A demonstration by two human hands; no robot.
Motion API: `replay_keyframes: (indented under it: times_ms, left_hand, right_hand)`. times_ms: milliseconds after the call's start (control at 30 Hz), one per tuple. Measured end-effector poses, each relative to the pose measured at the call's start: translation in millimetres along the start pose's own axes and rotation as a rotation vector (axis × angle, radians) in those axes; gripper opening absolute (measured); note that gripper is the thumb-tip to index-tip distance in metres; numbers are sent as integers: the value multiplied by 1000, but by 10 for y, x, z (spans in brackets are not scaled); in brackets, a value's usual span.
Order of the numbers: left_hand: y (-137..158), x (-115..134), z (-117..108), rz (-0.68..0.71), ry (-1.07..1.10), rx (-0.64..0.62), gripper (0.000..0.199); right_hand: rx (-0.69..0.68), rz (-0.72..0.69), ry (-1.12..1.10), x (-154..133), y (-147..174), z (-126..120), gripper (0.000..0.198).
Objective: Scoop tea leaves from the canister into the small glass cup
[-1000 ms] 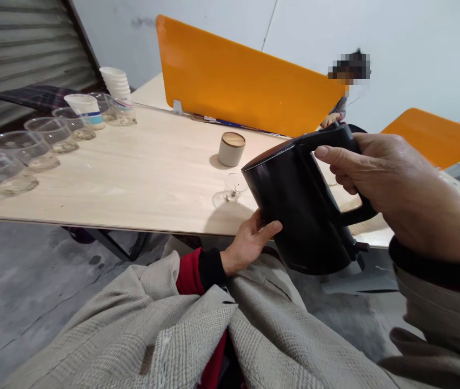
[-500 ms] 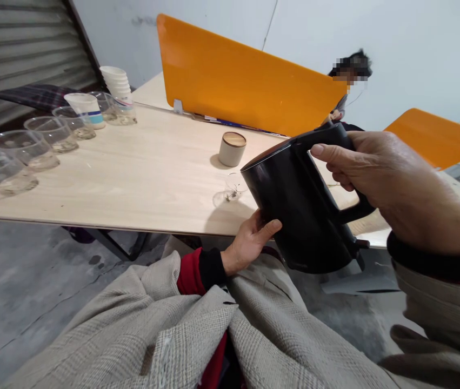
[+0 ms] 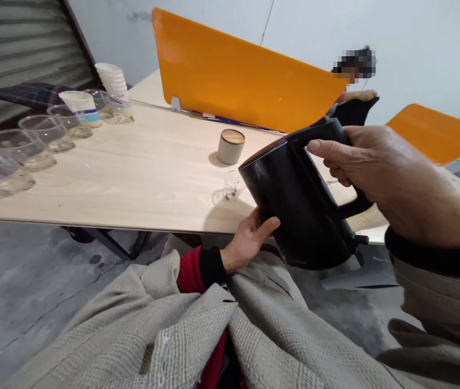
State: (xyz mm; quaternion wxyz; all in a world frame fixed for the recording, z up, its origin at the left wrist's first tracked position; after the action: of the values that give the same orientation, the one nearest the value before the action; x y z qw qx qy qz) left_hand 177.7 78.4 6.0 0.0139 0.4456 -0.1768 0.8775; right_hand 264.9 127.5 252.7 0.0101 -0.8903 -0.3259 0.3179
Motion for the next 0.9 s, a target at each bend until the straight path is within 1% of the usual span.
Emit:
replay_keyframes:
  times_ms: [100, 133, 267, 333, 400, 500, 600, 633, 767, 833, 900]
  left_hand:
    - [0, -14, -1, -7, 2, 3, 80]
    - [1, -15, 1, -8, 6, 4, 80]
    - [10, -1, 12, -5, 11, 7, 78]
    - [17, 11, 15, -5, 5, 8, 78]
    - [25, 26, 18, 0, 3, 10, 77]
    - [35, 43, 23, 2, 3, 6, 77]
    - [36, 36, 27, -8, 10, -1, 77]
    - [34, 32, 27, -10, 7, -1, 77]
    - [23, 45, 42, 3, -15, -13, 76]
    - [11, 89, 54, 17, -43, -20, 76]
    - [-20, 151, 64, 23, -95, -31, 76]
  right_hand:
    - [-47, 181, 91, 24, -24, 6, 57]
    - [-45, 213, 99, 24, -30, -3, 59]
    - [-95, 221, 30, 19, -57, 6, 58]
    - [-83, 233, 28, 6, -60, 4, 59]
    - [-56, 260, 72, -31, -60, 6, 62]
    - [-43, 347, 124, -81, -58, 36, 62]
    - [-15, 427, 123, -74, -39, 41, 62]
    - [-10, 431, 114, -56, -31, 35, 63]
    - [-7, 338, 48, 96, 33, -18, 61]
    - [46, 304, 1, 223, 120, -83, 56]
    - [135, 254, -67, 335, 241, -152, 47]
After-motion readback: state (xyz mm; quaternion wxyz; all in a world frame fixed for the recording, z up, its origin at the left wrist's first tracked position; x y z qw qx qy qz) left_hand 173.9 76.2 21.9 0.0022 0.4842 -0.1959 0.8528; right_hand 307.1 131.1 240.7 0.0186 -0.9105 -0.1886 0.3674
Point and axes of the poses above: each hand's wrist, its own y-axis away from the middle knuckle, its own z-axis out of the palm, x = y × z, the point moved 6 cm from there along -y, towards the middle knuckle, and after that the axes turned 14 degrees about -x, right-handed, at the moved point
